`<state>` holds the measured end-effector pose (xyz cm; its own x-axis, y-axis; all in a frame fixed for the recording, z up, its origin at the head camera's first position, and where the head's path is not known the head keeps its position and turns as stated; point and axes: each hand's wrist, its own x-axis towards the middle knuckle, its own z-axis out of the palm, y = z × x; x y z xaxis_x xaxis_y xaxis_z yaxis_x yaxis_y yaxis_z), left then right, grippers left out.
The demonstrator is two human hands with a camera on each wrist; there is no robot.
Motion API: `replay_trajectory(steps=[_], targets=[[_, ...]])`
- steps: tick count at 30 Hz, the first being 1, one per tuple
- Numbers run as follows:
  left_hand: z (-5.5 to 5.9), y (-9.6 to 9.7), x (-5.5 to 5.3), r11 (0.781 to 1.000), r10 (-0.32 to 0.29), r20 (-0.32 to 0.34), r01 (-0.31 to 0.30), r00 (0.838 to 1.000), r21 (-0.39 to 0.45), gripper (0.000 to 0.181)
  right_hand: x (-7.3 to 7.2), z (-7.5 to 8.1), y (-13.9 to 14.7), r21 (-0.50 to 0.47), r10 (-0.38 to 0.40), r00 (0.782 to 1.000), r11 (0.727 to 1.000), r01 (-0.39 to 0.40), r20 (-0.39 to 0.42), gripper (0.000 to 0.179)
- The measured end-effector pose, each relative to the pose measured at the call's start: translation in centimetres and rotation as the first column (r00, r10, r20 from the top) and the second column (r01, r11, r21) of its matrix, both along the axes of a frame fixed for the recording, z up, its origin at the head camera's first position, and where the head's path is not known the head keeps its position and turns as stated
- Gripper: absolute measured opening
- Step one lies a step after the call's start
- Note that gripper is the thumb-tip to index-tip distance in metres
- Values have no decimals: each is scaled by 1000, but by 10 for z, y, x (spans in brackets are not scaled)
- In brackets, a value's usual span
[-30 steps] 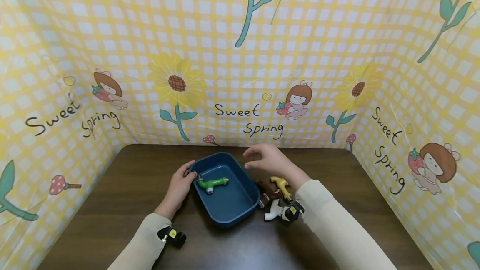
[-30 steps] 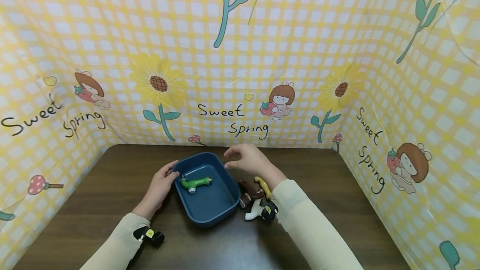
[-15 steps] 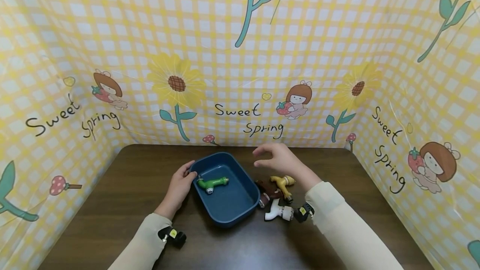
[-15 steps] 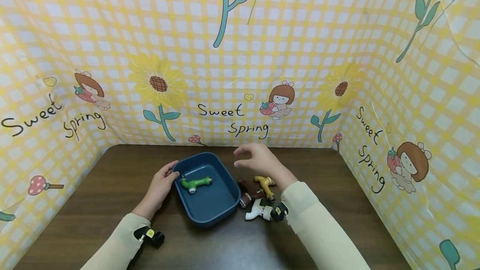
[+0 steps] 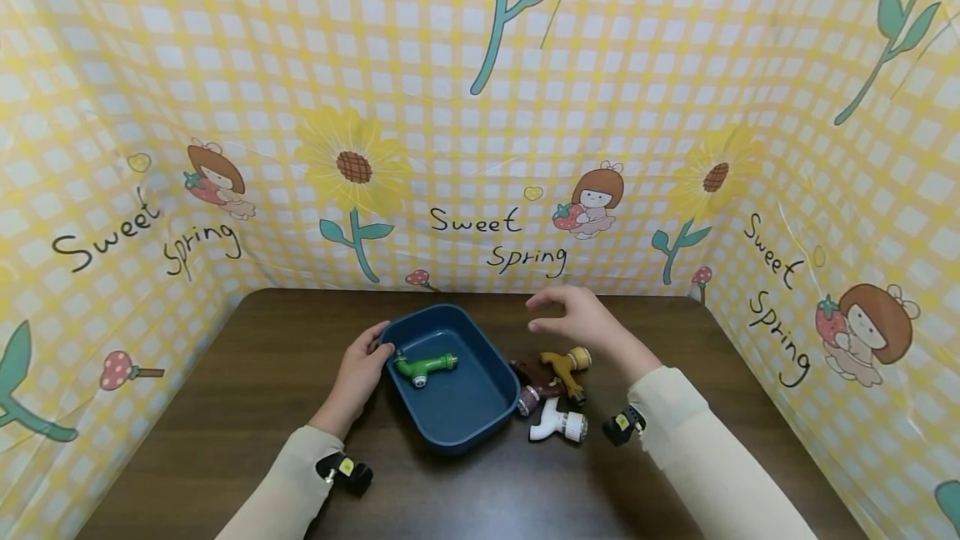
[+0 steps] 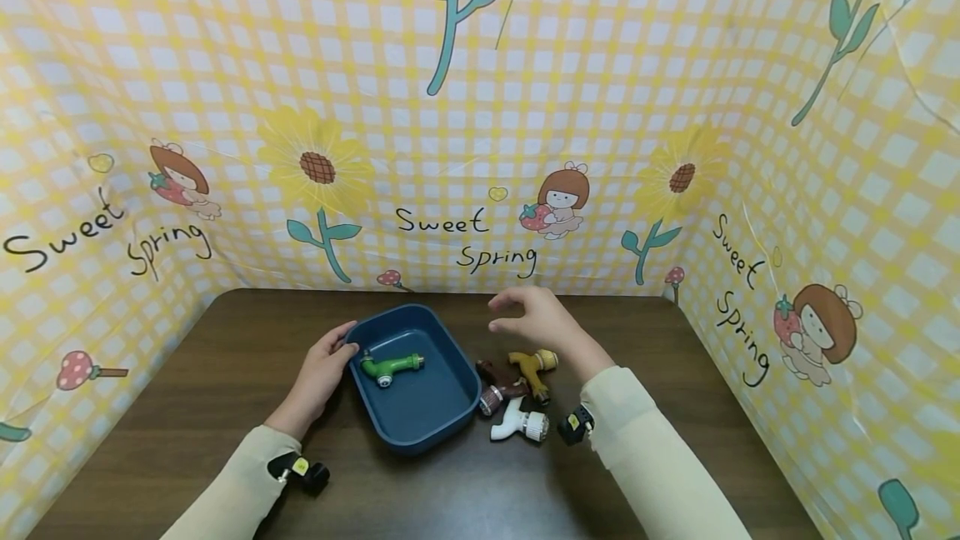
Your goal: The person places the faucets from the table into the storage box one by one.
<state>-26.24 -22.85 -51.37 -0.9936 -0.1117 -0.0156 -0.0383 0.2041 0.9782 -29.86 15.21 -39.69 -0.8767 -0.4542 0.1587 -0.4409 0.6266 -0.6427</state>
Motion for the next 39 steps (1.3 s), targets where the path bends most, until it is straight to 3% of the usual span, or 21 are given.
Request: replay_trajectory(steps=[24,39], targets=[[-2,0,1,1000,1,0,-1,1000,8,51,-12,-17,39,-5,-17,996,1000,18,83,31],[0,0,1,1000,-5,1,5,1000,6,52,-21,-37,64,17,-29,993,999,28,111,36]])
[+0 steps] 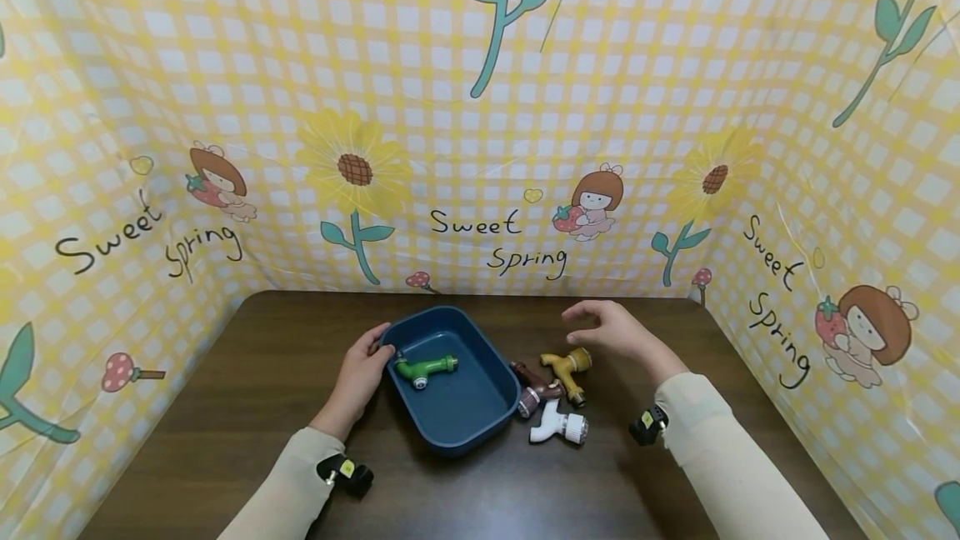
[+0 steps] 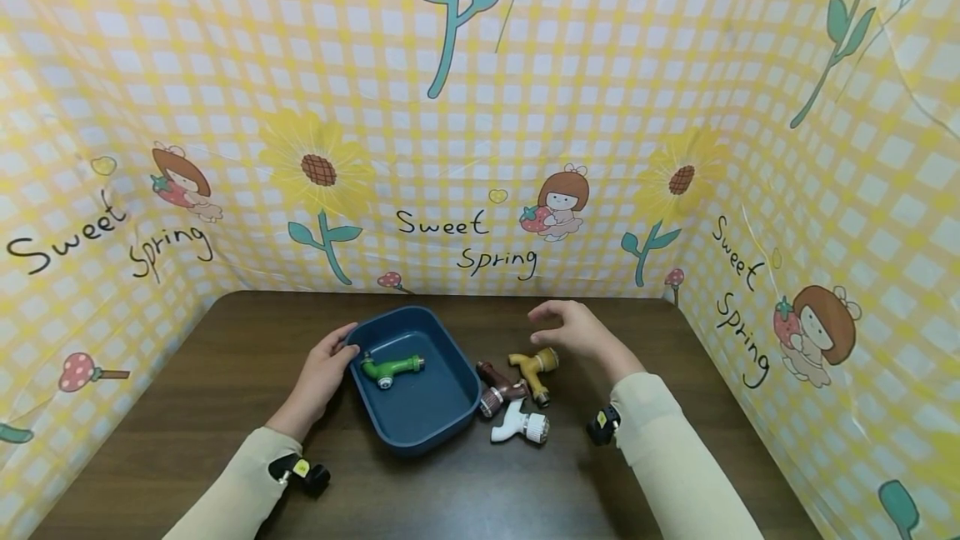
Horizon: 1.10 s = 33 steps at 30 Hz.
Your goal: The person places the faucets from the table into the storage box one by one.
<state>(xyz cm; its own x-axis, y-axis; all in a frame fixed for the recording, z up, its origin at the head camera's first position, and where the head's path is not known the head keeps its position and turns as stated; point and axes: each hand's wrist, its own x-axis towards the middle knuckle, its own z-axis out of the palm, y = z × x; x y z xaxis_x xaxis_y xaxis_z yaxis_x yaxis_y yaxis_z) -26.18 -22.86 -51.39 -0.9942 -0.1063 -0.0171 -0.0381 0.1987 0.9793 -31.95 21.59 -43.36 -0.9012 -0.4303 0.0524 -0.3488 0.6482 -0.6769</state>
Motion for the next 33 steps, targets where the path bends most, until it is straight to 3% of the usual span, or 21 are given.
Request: replay_trajectory(steps=[20,33], targets=[[1,1,-2,1000,11,-5,-11,1000,0,52,-8,-27,23,17,-2,999,1000,1,52,44],[2,2,2,1000,16,-17,-16,1000,-10,51,-8,-43,28,-32,21,992,999,-17,122,50]])
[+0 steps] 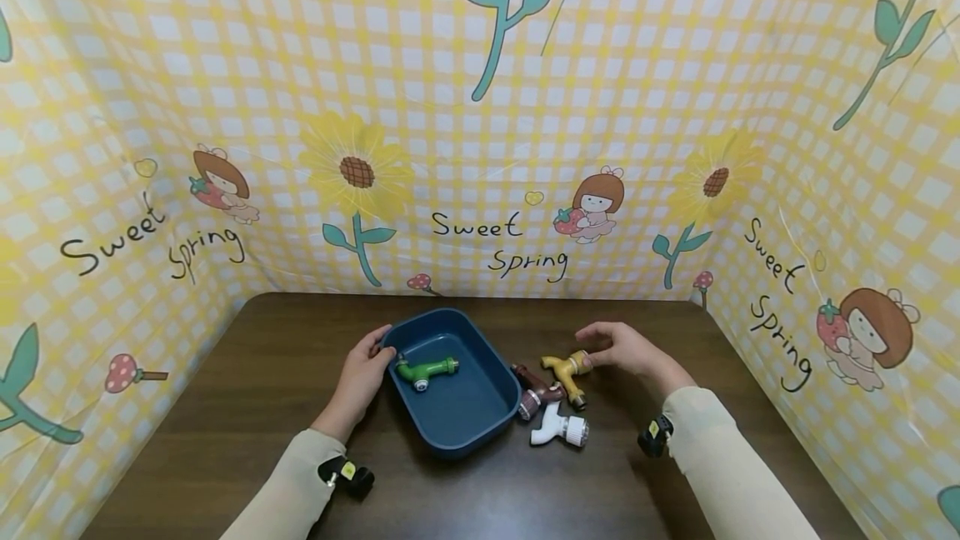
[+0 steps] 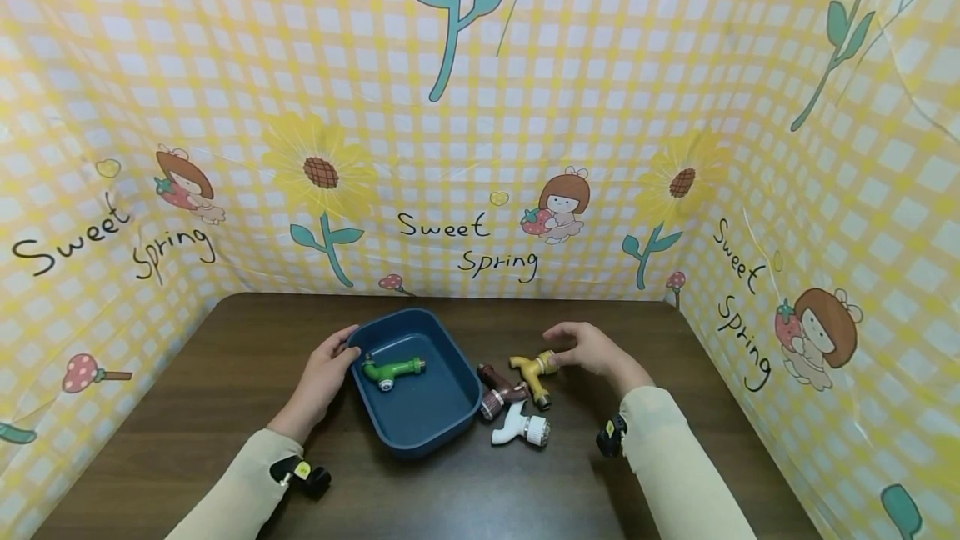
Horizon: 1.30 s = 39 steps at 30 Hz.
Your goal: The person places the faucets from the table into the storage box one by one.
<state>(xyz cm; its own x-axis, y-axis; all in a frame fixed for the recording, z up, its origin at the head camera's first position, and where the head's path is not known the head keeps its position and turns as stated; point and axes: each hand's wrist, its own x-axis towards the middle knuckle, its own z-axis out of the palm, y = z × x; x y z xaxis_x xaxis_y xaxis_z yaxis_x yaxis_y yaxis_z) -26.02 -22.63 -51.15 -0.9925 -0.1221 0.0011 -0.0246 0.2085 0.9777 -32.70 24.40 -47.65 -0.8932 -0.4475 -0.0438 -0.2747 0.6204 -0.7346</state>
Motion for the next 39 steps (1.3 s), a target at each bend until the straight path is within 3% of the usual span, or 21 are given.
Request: replay_trajectory(steps=[8,16,25,39], targets=[[0,0,0,1000,1,1,-1,1000,-1,51,-2,-9,4,-9,25,1000,1000,-25,0,51],[-4,1,-2,1000,12,2,-12,1000,-17,51,1,-17,6,-17,19,998,1000,-19,52,53],[-4,-1,-3,1000,2,8,-2,1000,4,52,0,-20,8,16,47,999,999,-48,10,52],[-6,-2,-4,1000,-4,10,4,1000,10,52,-1,-29,10,15,16,1000,1000,-17,25,48]])
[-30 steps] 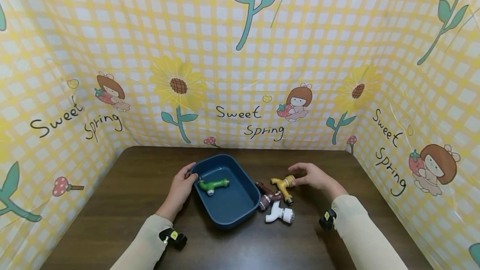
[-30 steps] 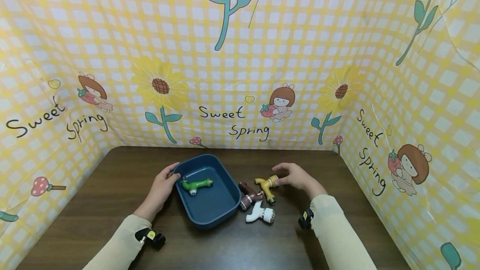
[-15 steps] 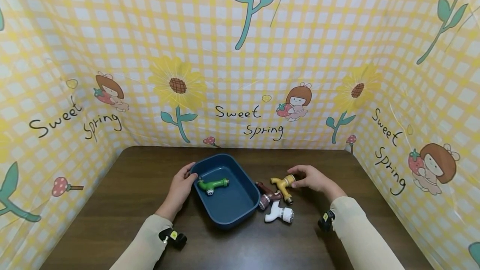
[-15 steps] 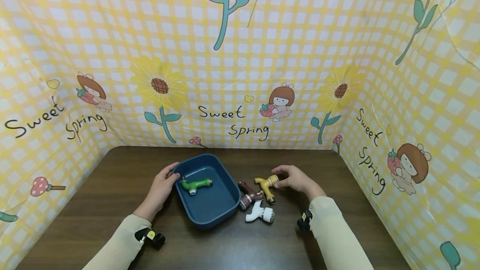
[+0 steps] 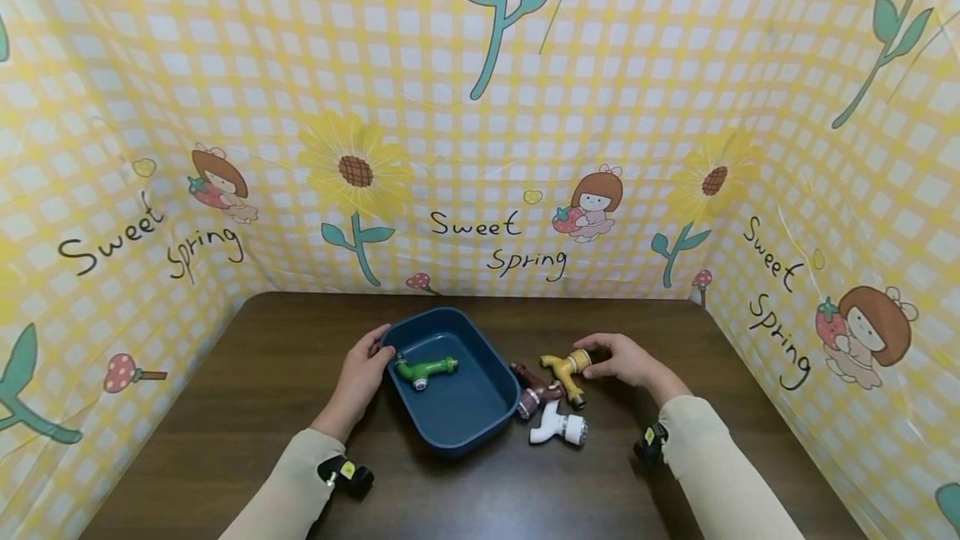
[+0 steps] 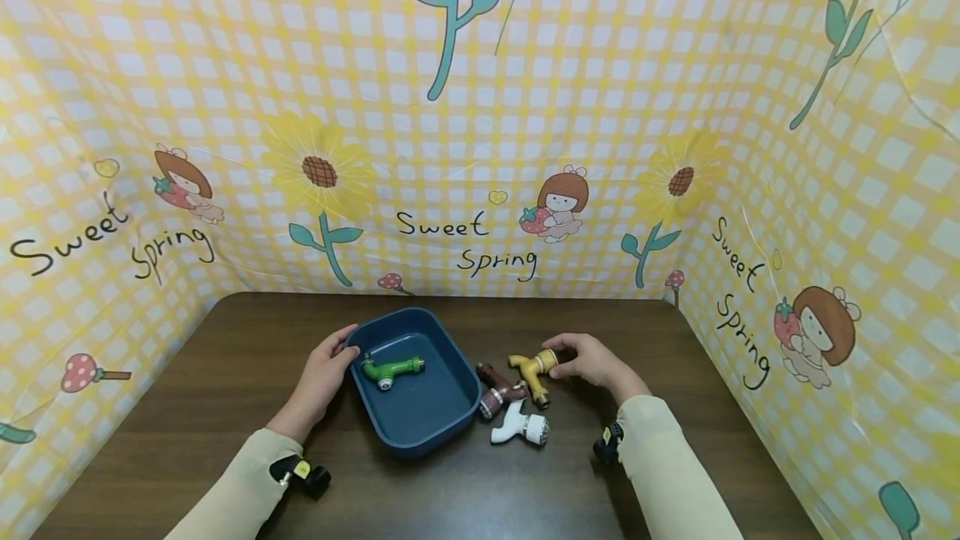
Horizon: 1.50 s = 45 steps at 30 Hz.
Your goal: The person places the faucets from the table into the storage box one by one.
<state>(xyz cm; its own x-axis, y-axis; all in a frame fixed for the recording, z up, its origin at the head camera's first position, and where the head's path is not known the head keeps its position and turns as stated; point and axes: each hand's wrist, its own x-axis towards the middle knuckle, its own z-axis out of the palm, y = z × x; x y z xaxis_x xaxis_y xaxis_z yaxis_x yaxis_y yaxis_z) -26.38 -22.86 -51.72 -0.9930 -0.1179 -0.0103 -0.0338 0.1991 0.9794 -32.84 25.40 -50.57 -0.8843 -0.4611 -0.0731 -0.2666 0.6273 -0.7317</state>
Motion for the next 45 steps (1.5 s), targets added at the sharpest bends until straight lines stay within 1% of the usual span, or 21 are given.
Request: replay_trajectory(steps=[9,17,26,34,38,43,45], targets=[[-1,0,-1,1000,3,-2,-3,1000,-1,52,-1,-1,0,9,-13,999,1000,13,-33,42],[0,0,0,1000,2,-6,-2,1000,3,51,1,-4,1,19,-60,998,998,60,-32,40],[0,0,0,1000,5,1,-5,1000,-6,50,2,-3,4,3,-72,997,997,72,-40,41],[1,0,1,1000,-10,-6,10,1000,4,52,5,-2,6,-31,-86,995,996,84,-57,41],[2,1,2,1000,-10,-8,10,1000,8,52,6,0,6,-35,-120,990,992,117,-75,42],[2,0,1,1000,-10,-10,10,1000,8,52,8,3,6,-63,-204,977,978,200,-69,41],[2,0,1,1000,-11,-11,11,1000,9,52,8,4,6,-74,-226,972,972,221,-65,42]])
